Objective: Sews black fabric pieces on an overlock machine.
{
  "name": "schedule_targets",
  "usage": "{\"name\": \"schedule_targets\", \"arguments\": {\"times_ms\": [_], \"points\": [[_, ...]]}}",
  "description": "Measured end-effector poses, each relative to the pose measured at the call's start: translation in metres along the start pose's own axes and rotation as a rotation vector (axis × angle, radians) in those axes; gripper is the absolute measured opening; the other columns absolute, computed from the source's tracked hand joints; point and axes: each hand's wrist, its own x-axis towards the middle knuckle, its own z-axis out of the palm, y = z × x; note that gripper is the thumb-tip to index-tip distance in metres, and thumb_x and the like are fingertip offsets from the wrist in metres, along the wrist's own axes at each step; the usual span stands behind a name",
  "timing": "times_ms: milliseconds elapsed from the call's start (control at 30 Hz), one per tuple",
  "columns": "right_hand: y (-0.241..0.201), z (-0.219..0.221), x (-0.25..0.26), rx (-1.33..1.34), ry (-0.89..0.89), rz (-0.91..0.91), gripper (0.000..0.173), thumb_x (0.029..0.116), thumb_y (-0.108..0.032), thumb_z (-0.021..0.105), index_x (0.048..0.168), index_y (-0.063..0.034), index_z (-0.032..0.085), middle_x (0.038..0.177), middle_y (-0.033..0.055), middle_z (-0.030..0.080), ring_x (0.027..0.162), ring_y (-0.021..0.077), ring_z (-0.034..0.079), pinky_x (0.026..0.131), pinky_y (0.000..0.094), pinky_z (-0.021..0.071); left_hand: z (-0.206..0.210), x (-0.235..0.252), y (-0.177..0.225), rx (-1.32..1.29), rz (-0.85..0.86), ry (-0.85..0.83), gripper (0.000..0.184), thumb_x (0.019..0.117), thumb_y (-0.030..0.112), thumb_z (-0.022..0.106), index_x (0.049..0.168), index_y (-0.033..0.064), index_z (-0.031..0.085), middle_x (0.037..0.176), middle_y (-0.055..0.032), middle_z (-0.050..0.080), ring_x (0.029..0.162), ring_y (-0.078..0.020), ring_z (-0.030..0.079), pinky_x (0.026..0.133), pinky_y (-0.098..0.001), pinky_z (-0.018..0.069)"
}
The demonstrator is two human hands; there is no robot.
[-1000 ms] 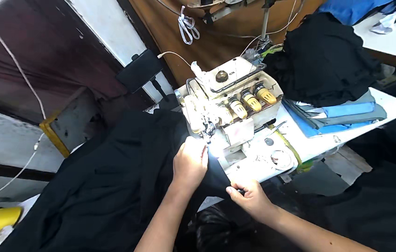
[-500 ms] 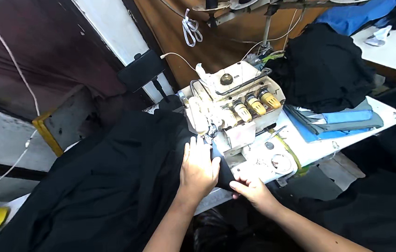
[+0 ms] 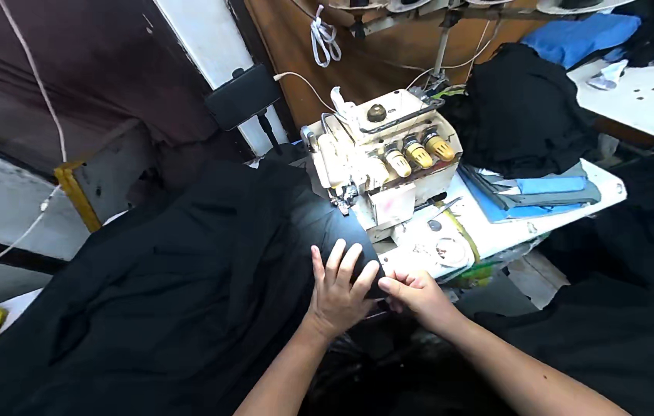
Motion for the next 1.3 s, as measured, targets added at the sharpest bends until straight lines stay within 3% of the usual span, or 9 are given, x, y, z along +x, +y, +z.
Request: {"name": "schedule_targets", "arguments": {"times_ms": [67, 133, 267, 467, 700, 867, 933, 1133, 1300], "points": [[0.000, 0.002, 0.000, -0.011, 0.002, -0.007, 0.025, 0.0981, -0.009, 0.054, 0.074, -0.0174, 0.058, 0.061, -0.0142, 0.055, 0.053, -0.0054, 0.050, 0.054, 0.0122, 0.0439, -0.004, 0.004, 0.002, -0.049, -0.015, 0.040, 0.022, 0.0987, 0.029, 0.056, 0.118, 0.0219, 0.062, 0.119, -0.0079, 0.065, 0.126, -0.0302, 0.057, 0.117, -0.0592, 0.0274], [0.001, 0.000, -0.002, -0.053, -0.005, -0.015, 0.024, 0.0993, -0.010, 0.052, 0.077, -0.0167, 0.059, 0.063, -0.0142, 0.056, 0.055, -0.0054, 0.052, 0.056, 0.0125, 0.0451, -0.017, 0.009, 0.006, -0.096, -0.015, 0.036, 0.017, 0.0973, 0.015, 0.054, 0.106, 0.0177, 0.069, 0.105, -0.0050, 0.072, 0.115, -0.0264, 0.064, 0.115, -0.0554, 0.0329], [0.003, 0.000, -0.002, -0.135, -0.003, -0.046, 0.025, 0.0985, -0.010, 0.052, 0.075, -0.0168, 0.058, 0.062, -0.0148, 0.052, 0.055, -0.0061, 0.050, 0.056, 0.0121, 0.0433, -0.032, 0.008, 0.005, -0.116, 0.000, -0.015, 0.016, 0.0982, 0.014, 0.056, 0.101, 0.0166, 0.071, 0.103, -0.0033, 0.074, 0.110, -0.0238, 0.067, 0.114, -0.0509, 0.0368], [0.005, 0.000, 0.009, -0.164, 0.006, -0.053, 0.029, 0.0977, -0.010, 0.052, 0.070, -0.0178, 0.056, 0.059, -0.0144, 0.050, 0.053, -0.0059, 0.048, 0.053, 0.0123, 0.0410, -0.029, 0.011, 0.000, -0.123, -0.015, -0.044, 0.017, 0.0967, 0.014, 0.057, 0.098, 0.0164, 0.073, 0.103, -0.0044, 0.075, 0.110, -0.0264, 0.068, 0.111, -0.0555, 0.0384], [-0.003, 0.000, 0.037, -0.245, 0.008, -0.095, 0.026, 0.0995, -0.009, 0.051, 0.074, -0.0141, 0.056, 0.063, -0.0123, 0.051, 0.056, -0.0043, 0.051, 0.056, 0.0137, 0.0450, -0.026, 0.028, -0.017, -0.118, -0.043, -0.070, 0.018, 0.0919, 0.011, 0.060, 0.095, 0.0139, 0.077, 0.104, -0.0063, 0.076, 0.106, -0.0292, 0.071, 0.102, -0.0568, 0.0475], [-0.015, 0.001, 0.062, -0.483, 0.106, -0.081, 0.028, 0.0998, -0.015, 0.057, 0.072, -0.0093, 0.057, 0.062, -0.0084, 0.048, 0.055, -0.0017, 0.048, 0.056, 0.0172, 0.0432, -0.025, 0.043, -0.036, -0.199, -0.074, -0.151, 0.023, 0.0878, 0.005, 0.060, 0.098, 0.0070, 0.080, 0.107, -0.0114, 0.077, 0.106, -0.0335, 0.072, 0.097, -0.0609, 0.0511], [-0.022, 0.005, 0.068, -0.645, 0.198, -0.128, 0.029, 0.0985, -0.018, 0.062, 0.075, -0.0011, 0.061, 0.067, -0.0013, 0.049, 0.063, 0.0051, 0.046, 0.063, 0.0252, 0.0401, -0.024, 0.049, -0.046, -0.219, -0.074, -0.188, 0.025, 0.0868, 0.004, 0.059, 0.099, 0.0065, 0.080, 0.108, -0.0116, 0.076, 0.108, -0.0337, 0.072, 0.096, -0.0605, 0.0516], [-0.030, 0.007, 0.087, -0.741, 0.265, -0.184, 0.022, 0.0965, -0.014, 0.068, 0.096, 0.0074, 0.069, 0.081, 0.0140, 0.064, 0.077, 0.0203, 0.059, 0.075, 0.0409, 0.0495, -0.023, 0.069, -0.070, -0.271, -0.152, -0.370, 0.026, 0.0853, 0.001, 0.063, 0.103, 0.0055, 0.081, 0.117, -0.0131, 0.074, 0.120, -0.0385, 0.065, 0.102, -0.0664, 0.0431], [-0.029, 0.006, 0.088, -0.730, 0.268, -0.169, 0.020, 0.0947, -0.011, 0.068, 0.102, 0.0075, 0.071, 0.088, 0.0151, 0.068, 0.082, 0.0191, 0.061, 0.080, 0.0384, 0.0502, -0.019, 0.082, -0.087, -0.278, -0.275, -0.486, 0.029, 0.0881, 0.002, 0.063, 0.111, 0.0071, 0.079, 0.125, -0.0139, 0.071, 0.130, -0.0411, 0.057, 0.105, -0.0714, 0.0365]]}}
